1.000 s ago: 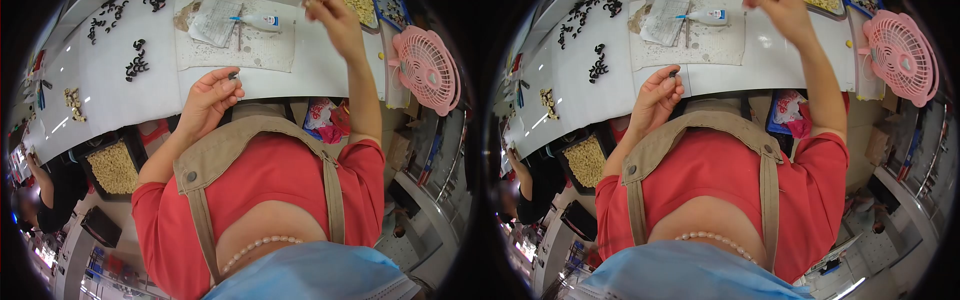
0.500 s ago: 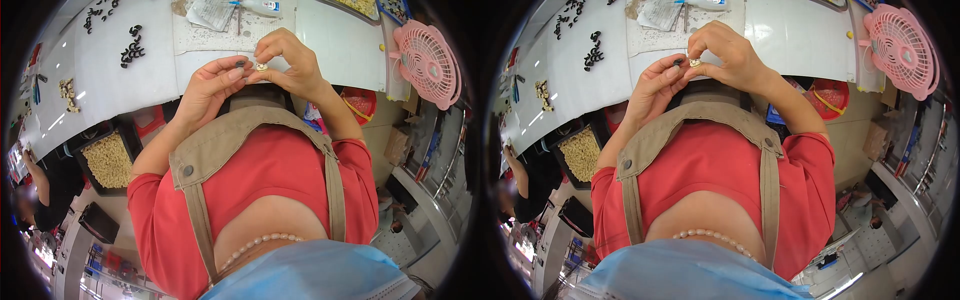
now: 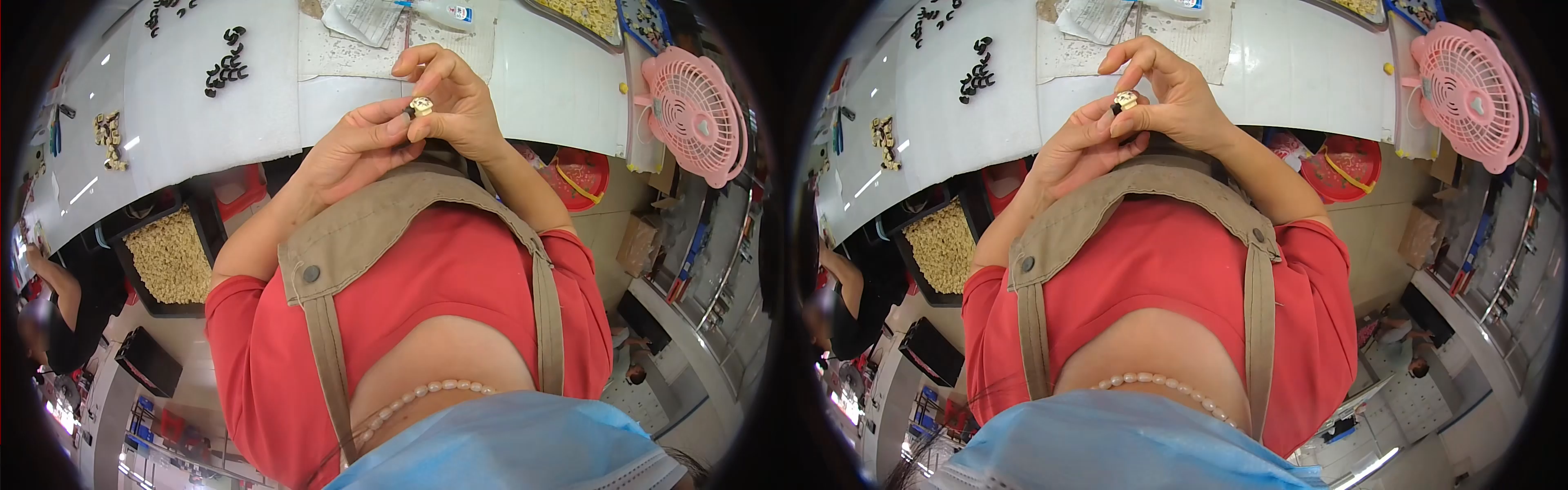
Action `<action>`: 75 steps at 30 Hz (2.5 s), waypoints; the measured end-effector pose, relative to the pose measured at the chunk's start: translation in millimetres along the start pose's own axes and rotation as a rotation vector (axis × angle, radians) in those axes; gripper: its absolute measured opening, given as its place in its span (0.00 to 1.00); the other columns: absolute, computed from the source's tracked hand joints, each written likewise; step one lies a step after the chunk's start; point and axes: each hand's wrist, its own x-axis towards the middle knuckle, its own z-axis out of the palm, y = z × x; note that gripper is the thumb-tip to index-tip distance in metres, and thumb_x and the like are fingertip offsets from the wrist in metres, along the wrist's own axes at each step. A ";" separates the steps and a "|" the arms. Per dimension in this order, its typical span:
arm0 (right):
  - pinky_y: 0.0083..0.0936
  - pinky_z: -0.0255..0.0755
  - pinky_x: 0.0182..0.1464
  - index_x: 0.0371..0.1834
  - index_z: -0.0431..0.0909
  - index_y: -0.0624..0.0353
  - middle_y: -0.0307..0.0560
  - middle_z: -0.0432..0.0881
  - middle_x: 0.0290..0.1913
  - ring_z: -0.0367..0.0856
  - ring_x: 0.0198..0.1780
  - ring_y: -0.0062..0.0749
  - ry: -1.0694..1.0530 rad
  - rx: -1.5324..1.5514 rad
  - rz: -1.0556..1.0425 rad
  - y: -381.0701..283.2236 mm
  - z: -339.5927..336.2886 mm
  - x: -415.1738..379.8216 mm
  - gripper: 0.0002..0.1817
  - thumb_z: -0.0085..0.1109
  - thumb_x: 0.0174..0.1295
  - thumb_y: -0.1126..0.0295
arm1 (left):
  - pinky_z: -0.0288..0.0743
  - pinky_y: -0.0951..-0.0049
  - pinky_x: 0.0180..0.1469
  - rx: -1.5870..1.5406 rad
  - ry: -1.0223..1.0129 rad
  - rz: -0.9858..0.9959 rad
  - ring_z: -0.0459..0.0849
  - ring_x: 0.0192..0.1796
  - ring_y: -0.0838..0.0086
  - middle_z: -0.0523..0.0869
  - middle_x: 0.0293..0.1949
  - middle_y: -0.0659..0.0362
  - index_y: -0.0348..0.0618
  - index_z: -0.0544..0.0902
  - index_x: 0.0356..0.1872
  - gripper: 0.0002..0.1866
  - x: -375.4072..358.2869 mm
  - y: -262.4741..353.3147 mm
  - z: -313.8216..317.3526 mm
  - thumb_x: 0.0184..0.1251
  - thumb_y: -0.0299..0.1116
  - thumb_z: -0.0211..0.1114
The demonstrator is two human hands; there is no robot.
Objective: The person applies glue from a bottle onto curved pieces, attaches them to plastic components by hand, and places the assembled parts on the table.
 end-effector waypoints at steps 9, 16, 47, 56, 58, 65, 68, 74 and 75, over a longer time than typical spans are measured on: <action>0.25 0.60 0.52 0.34 0.72 0.52 0.44 0.69 0.49 0.67 0.50 0.26 0.014 0.153 0.149 5.8 -0.4 -11.8 0.20 0.73 0.39 0.66 | 0.66 0.69 0.55 0.172 -0.003 -0.020 0.75 0.46 0.74 0.77 0.44 0.59 0.37 0.75 0.47 0.17 6.6 4.6 0.7 0.58 0.32 0.62; 0.23 0.68 0.45 0.34 0.78 0.55 0.40 0.77 0.41 0.73 0.43 0.29 -0.152 -0.588 -0.091 -36.9 -19.6 -0.5 0.13 0.67 0.43 0.72 | 0.69 0.72 0.53 0.350 0.089 0.060 0.77 0.45 0.74 0.80 0.41 0.56 0.35 0.77 0.45 0.16 3.4 8.8 2.5 0.56 0.30 0.63; 0.20 0.73 0.38 0.33 0.80 0.57 0.41 0.78 0.37 0.77 0.38 0.30 0.058 -0.393 -0.265 -27.8 2.7 -17.5 0.11 0.66 0.44 0.76 | 0.69 0.76 0.50 0.686 -0.024 0.361 0.76 0.43 0.76 0.79 0.39 0.58 0.35 0.79 0.40 0.12 -1.4 -0.6 15.4 0.55 0.29 0.65; 0.21 0.75 0.37 0.36 0.77 0.61 0.45 0.79 0.35 0.79 0.35 0.30 0.013 -0.631 -0.402 -34.7 -6.0 -15.3 0.14 0.65 0.42 0.78 | 0.67 0.72 0.51 0.386 0.017 0.260 0.76 0.44 0.74 0.79 0.39 0.56 0.37 0.78 0.39 0.13 2.2 -5.2 23.4 0.61 0.37 0.60; 0.22 0.74 0.40 0.36 0.76 0.63 0.47 0.80 0.37 0.79 0.37 0.32 0.014 -0.668 -0.337 -37.0 -9.1 -19.6 0.16 0.64 0.41 0.81 | 0.66 0.70 0.52 0.315 0.013 0.231 0.75 0.44 0.73 0.79 0.39 0.56 0.38 0.78 0.39 0.14 5.8 -9.1 21.5 0.62 0.40 0.58; 0.19 0.75 0.37 0.36 0.75 0.63 0.46 0.80 0.35 0.80 0.34 0.27 0.014 -0.709 -0.286 -36.4 -16.9 -22.3 0.16 0.62 0.40 0.82 | 0.63 0.69 0.55 0.259 0.076 0.154 0.74 0.46 0.73 0.79 0.39 0.57 0.39 0.78 0.38 0.16 12.6 -15.1 28.3 0.64 0.43 0.55; 0.19 0.75 0.37 0.35 0.75 0.63 0.46 0.79 0.34 0.80 0.33 0.28 0.008 -0.723 -0.298 -35.4 -17.7 -21.6 0.16 0.61 0.39 0.82 | 0.63 0.69 0.55 0.246 0.079 0.145 0.74 0.46 0.73 0.79 0.40 0.57 0.38 0.78 0.40 0.16 13.0 -15.2 26.8 0.64 0.43 0.55; 0.20 0.73 0.37 0.34 0.74 0.63 0.45 0.79 0.33 0.79 0.33 0.29 -0.019 -0.727 -0.234 -40.7 -14.3 -13.3 0.15 0.60 0.38 0.82 | 0.64 0.69 0.55 0.207 0.093 0.187 0.75 0.46 0.72 0.78 0.41 0.56 0.35 0.76 0.41 0.17 9.2 -13.9 27.6 0.64 0.42 0.55; 0.20 0.73 0.35 0.33 0.74 0.63 0.44 0.78 0.31 0.78 0.32 0.30 -0.020 -0.752 -0.253 -40.7 -12.8 -11.4 0.14 0.60 0.38 0.81 | 0.65 0.69 0.54 0.187 0.081 0.211 0.75 0.46 0.73 0.78 0.40 0.56 0.33 0.76 0.41 0.18 7.6 -13.6 27.7 0.63 0.41 0.57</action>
